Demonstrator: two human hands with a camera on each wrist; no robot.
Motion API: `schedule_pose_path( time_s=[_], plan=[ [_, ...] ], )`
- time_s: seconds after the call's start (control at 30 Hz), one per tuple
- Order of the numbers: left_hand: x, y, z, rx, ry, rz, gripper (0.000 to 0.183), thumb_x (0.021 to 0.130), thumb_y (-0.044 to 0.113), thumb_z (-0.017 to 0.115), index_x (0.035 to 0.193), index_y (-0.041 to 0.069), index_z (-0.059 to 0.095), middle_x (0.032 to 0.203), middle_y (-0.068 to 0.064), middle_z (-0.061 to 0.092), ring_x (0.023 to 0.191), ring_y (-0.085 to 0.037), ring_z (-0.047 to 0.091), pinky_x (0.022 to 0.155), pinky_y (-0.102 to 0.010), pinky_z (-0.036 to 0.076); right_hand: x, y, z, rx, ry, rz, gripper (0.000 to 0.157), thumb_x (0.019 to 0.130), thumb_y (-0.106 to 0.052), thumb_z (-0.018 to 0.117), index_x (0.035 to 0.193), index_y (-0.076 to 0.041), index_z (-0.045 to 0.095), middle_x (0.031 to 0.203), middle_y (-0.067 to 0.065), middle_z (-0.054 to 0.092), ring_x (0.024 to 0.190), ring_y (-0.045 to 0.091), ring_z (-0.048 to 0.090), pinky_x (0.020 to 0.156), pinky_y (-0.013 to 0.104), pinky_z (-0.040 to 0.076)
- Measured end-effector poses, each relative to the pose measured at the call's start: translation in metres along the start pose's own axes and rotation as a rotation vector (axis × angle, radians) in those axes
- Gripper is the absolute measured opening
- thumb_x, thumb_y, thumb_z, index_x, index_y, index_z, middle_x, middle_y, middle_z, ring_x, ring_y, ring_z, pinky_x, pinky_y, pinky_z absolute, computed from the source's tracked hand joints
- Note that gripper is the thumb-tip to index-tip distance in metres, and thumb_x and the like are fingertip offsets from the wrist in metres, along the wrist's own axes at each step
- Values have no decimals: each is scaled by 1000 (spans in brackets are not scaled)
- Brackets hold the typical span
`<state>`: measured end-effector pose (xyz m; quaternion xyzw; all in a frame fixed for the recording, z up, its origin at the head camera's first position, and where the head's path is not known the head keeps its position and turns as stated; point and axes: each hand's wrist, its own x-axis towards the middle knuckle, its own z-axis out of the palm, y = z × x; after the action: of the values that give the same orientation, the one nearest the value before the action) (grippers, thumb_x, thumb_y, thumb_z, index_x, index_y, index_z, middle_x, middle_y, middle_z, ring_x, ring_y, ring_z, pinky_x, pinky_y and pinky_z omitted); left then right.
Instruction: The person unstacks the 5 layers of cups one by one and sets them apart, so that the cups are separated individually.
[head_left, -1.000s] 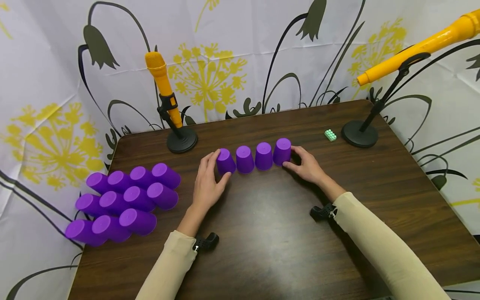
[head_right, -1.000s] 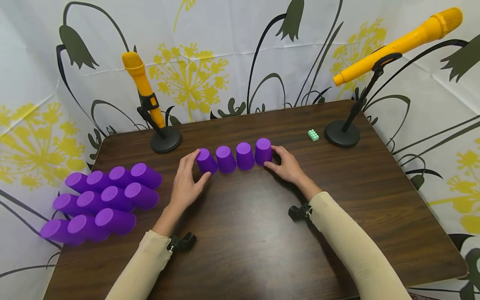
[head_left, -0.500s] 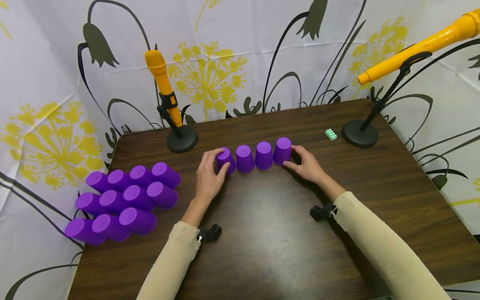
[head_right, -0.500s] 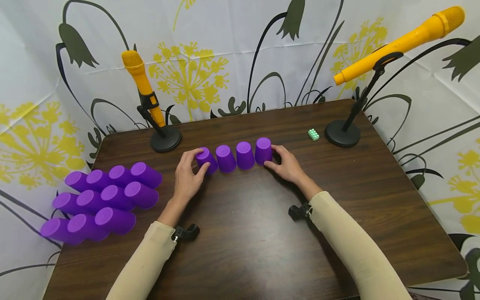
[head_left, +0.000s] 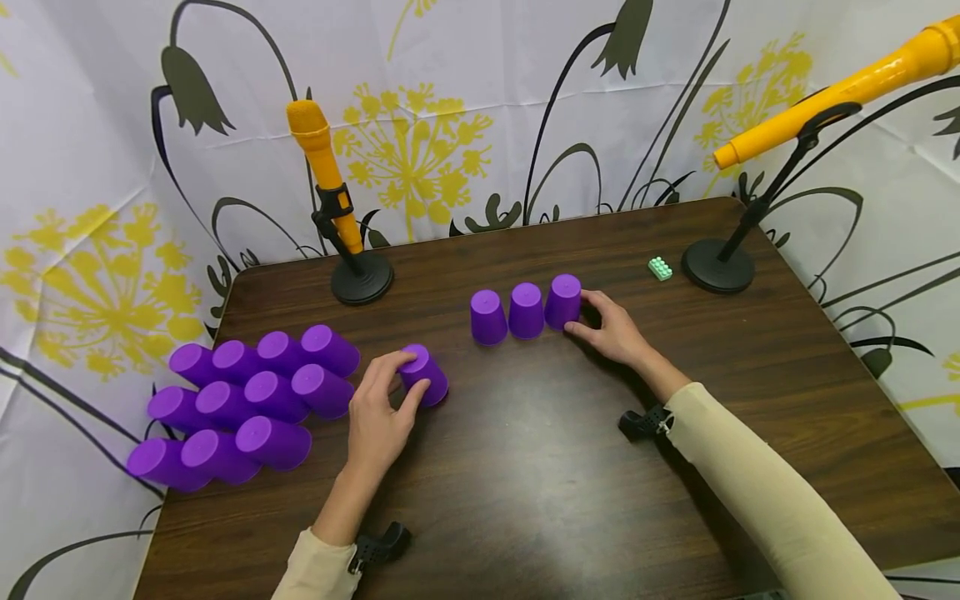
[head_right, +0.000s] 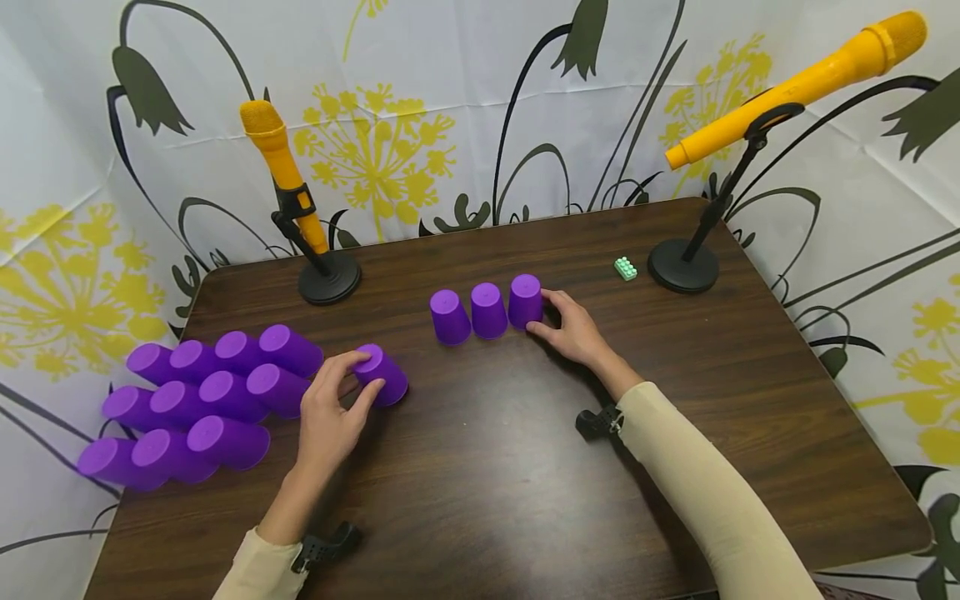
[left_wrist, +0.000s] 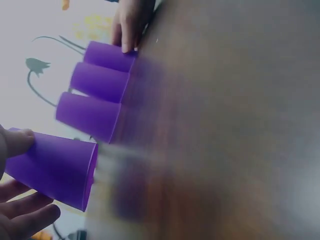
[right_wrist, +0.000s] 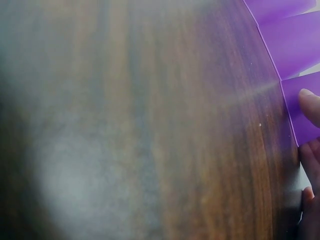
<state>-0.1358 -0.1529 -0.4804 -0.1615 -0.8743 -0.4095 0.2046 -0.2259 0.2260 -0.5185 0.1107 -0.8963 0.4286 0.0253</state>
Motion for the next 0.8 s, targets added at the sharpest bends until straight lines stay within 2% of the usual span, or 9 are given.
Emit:
schedule_pose_path(
  time_s=[0.1,0.2,0.33,0.43,0.57,0.8],
  plan=[
    [-21,1,-21,45,31,-26,39,83,12,79,119,10,64,122,-5,62,110,-19,61,84,-32,55,0,0,0,-1,1,0,58,89,-21,74,138,1,50,133,18,55,128,33,48,108,48,34],
    [-39,-1,-42,131,93,-48,39,82,14,81,118,9,66,122,-5,63,108,-19,62,82,-22,52,0,0,0,-1,2,-1,59,89,-21,74,138,1,50,134,18,55,128,34,48,108,48,33],
    [-57,-4,-66,258,198,-107,39,81,19,82,117,10,68,121,-6,65,103,-21,63,76,-10,46,0,0,0,0,2,-1,59,89,-21,74,138,1,50,134,18,55,129,34,47,108,48,33],
    [-68,-5,-77,326,243,-165,39,83,22,80,118,11,68,121,-6,65,102,-22,63,74,-6,41,0,0,0,1,3,2,59,89,-21,74,138,1,50,134,18,54,129,34,47,109,48,33],
    [-75,-9,-82,368,274,-219,38,83,23,80,117,11,68,119,-6,65,97,-21,63,72,-9,40,0,0,-1,2,8,4,59,89,-20,74,138,1,50,134,19,54,129,34,47,109,49,33],
    [-79,-16,-82,395,336,-236,38,77,16,84,112,10,70,115,-7,66,87,-26,63,66,-28,40,0,1,0,-10,9,-5,59,88,-21,75,137,1,50,134,18,54,129,34,47,109,48,33]
  ],
)
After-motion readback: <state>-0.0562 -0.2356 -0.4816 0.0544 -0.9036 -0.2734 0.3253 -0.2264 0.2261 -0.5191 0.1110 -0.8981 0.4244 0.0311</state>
